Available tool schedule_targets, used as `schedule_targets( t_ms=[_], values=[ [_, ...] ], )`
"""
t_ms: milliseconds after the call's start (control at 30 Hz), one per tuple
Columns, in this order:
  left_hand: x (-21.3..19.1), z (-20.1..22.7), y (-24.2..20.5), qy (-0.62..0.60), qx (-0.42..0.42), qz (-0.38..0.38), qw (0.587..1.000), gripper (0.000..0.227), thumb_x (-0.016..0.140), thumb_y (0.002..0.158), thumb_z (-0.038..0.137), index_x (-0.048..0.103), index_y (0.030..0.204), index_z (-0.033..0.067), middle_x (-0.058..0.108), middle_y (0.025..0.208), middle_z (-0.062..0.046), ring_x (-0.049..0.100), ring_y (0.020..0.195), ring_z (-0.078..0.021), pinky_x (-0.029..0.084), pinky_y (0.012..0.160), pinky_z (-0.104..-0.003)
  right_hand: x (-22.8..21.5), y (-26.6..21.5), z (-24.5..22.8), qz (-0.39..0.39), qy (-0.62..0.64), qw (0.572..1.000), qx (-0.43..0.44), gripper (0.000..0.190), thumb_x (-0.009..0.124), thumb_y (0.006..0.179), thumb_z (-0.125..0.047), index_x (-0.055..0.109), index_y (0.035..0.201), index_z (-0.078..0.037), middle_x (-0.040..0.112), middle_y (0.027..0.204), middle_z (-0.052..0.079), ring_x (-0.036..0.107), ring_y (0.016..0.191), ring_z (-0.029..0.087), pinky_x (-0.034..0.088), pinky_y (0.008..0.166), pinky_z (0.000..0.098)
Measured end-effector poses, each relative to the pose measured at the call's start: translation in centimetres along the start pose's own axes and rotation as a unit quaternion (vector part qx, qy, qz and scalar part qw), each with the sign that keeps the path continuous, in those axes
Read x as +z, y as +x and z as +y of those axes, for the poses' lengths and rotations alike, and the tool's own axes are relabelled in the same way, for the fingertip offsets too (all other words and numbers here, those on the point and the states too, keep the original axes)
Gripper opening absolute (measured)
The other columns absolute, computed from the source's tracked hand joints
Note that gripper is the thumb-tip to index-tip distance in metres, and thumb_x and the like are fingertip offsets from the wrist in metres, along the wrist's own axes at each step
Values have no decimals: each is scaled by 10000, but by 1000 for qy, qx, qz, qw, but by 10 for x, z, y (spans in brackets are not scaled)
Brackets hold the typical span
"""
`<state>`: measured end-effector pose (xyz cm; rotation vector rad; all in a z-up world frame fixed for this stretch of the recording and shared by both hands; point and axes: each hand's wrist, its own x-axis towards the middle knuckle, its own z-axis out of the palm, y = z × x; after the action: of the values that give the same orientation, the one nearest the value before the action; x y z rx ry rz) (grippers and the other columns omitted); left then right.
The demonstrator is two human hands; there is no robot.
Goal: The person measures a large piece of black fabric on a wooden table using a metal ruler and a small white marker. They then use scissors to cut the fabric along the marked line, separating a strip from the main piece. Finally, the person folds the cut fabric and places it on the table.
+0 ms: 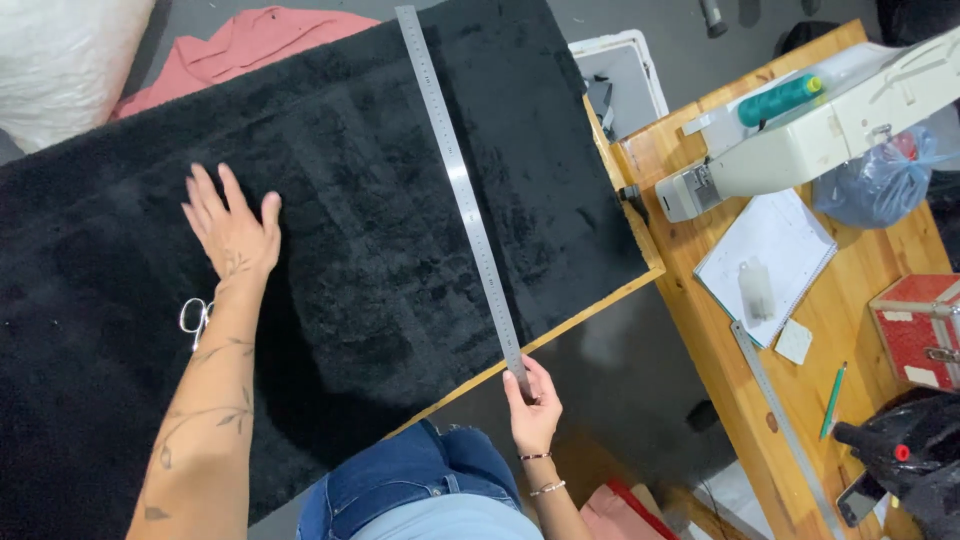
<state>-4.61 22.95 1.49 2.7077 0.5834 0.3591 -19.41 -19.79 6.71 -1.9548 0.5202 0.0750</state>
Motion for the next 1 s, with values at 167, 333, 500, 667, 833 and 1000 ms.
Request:
schedule_targets(
  t_ms=[167,333,500,667,833,1000],
  values=[
    [-35,-24,-15,-171,-38,-73,982,740,538,1035,436,257,1619,77,28,1656,-219,33,1539,-400,74,1235,-571,-10,-4,3,-20,-7,998,-54,341,776,853,-138,721,1185,-82,646,748,-34,551,658,62,511,648,221],
    [-53,-81,-19,-128,-127,9,984,610,483,1063,366,383,1565,32,195,1626,-242,123,1502,-393,79,1198,-580,-10,-10,-20,-71,-67,993,-66,322,775,847,-169,712,1158,-115,774,825,45,667,681,119,576,666,262],
    [-34,-152,-33,-196,-99,43,975,633,611,1000,298,403,1543,47,290,1584,-294,248,1486,-384,203,1200,-484,-1,-7,-37,-162,-119,970,-135,326,787,830,-208,689,1132,-138,780,1130,81,792,984,227,648,825,310],
    [-31,-124,-71,-408,-246,159,865,402,607,1072,371,558,1420,175,646,1204,-95,701,1032,-249,586,862,-342,26,-4,-58,-145,-178,953,-199,328,887,759,-308,744,1044,-229,808,860,7,766,846,242,599,762,368],
    [-104,-29,-116,-705,-363,-44,607,545,504,1003,603,527,1320,161,597,1159,-66,650,1190,-317,509,1075,-502,58,21,-90,-204,-212,909,-295,383,875,751,-421,721,1059,-251,798,974,-14,750,934,256,597,818,402],
    [-77,-74,-168,-638,-434,100,628,262,648,1011,164,635,1271,134,693,1044,-49,773,817,-202,694,853,-414,84,34,-109,-374,-269,805,-374,324,732,902,-330,647,1203,-246,746,1029,55,703,1047,289,554,921,402]
  ],
)
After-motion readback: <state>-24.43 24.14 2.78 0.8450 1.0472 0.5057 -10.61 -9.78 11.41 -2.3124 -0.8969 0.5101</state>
